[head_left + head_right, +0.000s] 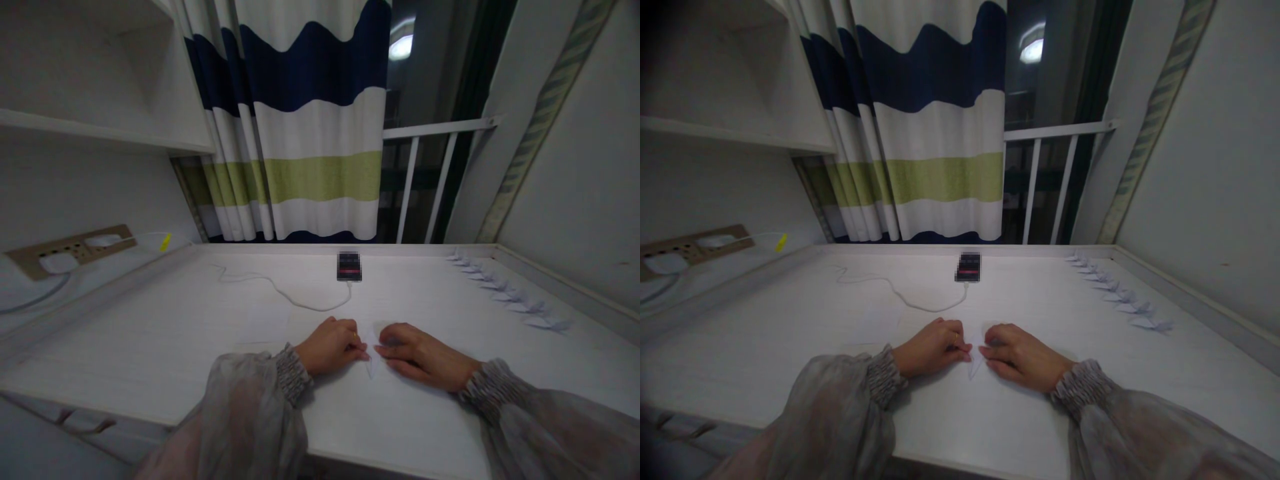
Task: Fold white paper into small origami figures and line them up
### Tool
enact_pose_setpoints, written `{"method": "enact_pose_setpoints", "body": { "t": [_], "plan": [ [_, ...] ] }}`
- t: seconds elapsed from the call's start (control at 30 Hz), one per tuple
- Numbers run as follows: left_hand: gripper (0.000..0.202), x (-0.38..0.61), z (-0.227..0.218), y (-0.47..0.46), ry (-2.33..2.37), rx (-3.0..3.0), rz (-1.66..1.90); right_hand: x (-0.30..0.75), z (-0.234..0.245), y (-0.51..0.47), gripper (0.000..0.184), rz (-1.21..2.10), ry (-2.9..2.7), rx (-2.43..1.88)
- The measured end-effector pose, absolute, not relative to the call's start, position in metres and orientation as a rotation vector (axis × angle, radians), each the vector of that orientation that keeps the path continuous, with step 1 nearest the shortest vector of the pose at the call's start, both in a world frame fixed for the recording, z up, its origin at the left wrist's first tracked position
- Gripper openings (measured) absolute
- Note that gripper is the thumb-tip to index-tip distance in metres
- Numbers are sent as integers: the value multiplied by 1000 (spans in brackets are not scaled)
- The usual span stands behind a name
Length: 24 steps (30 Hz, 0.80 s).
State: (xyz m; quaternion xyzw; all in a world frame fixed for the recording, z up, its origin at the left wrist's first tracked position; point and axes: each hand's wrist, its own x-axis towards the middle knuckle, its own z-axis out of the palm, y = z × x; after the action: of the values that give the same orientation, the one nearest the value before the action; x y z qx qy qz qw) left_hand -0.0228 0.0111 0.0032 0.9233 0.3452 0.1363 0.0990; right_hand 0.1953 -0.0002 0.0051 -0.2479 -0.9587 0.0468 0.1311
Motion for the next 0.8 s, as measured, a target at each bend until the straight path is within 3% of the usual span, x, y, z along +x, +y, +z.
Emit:
{"method": "enact_pose_setpoints", "body": {
  "t": [0.8],
  "plan": [
    [26,-21,4,6,1087,2850,381,192,11,-3,29,288,-2736,-739]
  ]
}}
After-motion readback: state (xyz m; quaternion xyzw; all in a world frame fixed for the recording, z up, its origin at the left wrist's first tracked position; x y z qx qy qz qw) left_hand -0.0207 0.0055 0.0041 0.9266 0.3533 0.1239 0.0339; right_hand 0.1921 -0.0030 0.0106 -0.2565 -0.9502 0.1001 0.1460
